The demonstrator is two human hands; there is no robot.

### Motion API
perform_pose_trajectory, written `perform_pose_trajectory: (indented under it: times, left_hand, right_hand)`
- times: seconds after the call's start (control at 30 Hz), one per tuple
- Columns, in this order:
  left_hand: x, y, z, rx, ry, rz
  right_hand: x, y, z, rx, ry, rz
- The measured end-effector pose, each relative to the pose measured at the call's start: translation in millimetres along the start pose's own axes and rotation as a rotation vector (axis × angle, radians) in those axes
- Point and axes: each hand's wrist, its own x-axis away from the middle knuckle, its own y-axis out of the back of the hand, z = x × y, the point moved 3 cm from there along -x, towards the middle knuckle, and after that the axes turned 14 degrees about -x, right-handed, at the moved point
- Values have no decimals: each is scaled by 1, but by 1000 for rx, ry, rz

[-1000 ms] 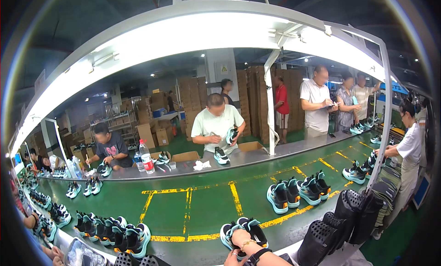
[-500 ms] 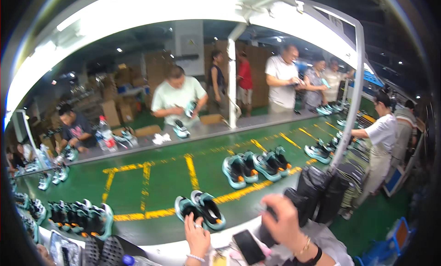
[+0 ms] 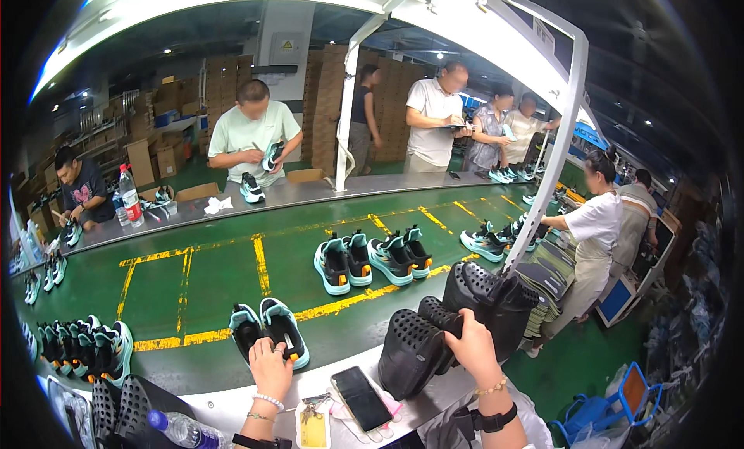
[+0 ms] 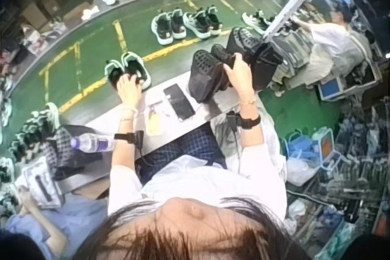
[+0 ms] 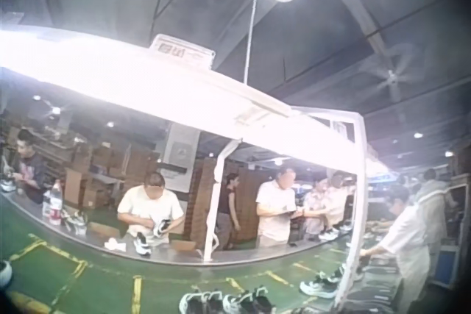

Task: Inspecting and organizing finished sneakers on a factory production line.

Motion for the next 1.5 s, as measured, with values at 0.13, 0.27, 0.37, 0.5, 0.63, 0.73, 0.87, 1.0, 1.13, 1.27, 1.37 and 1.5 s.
perform_pose_trajectory:
  times: [0.13, 0.27, 0.37, 0.5, 0.63, 0.73, 0.87, 1.0, 1.13, 1.27, 1.37, 1.5]
  left_hand:
    - [6, -4, 1, 19, -8, 13]
    - [8, -10, 1, 36, 17, 3]
    - [9, -11, 2, 25, 10, -6]
    - [10, -11, 4, -13, 7, -2]
    - [10, -14, 6, -24, 33, 34]
    - [10, -17, 7, -16, 55, 33]
    - [12, -21, 9, 13, 64, 48]
    - [13, -20, 9, 30, 80, -14]
    - [14, -19, 10, 54, 69, 7]
    - [13, -19, 14, -15, 85, 41]
    - [13, -21, 14, -73, 103, 38]
    - [5, -26, 14, -31, 135, 100]
  right_hand:
    - [-4, 11, 13, 25, -56, -42]
    - [-8, 26, 64, -481, 162, -188]
    - [-1, -18, 110, -527, 185, 208]
    - [-9, -148, 159, -173, 280, 649]
    - [-22, -233, 173, -6, 306, 677]
    - [-23, -266, 179, 79, 468, 553]
    - [-19, -293, 174, 73, 337, 582]
    - [-16, -316, 169, 71, 146, 554]
    - [-11, -343, 164, 52, 62, 552]
    - [-12, -365, 160, -110, 124, 425]
    - [-13, -367, 156, -163, 103, 414]
    - [-12, -326, 155, -335, 121, 588]
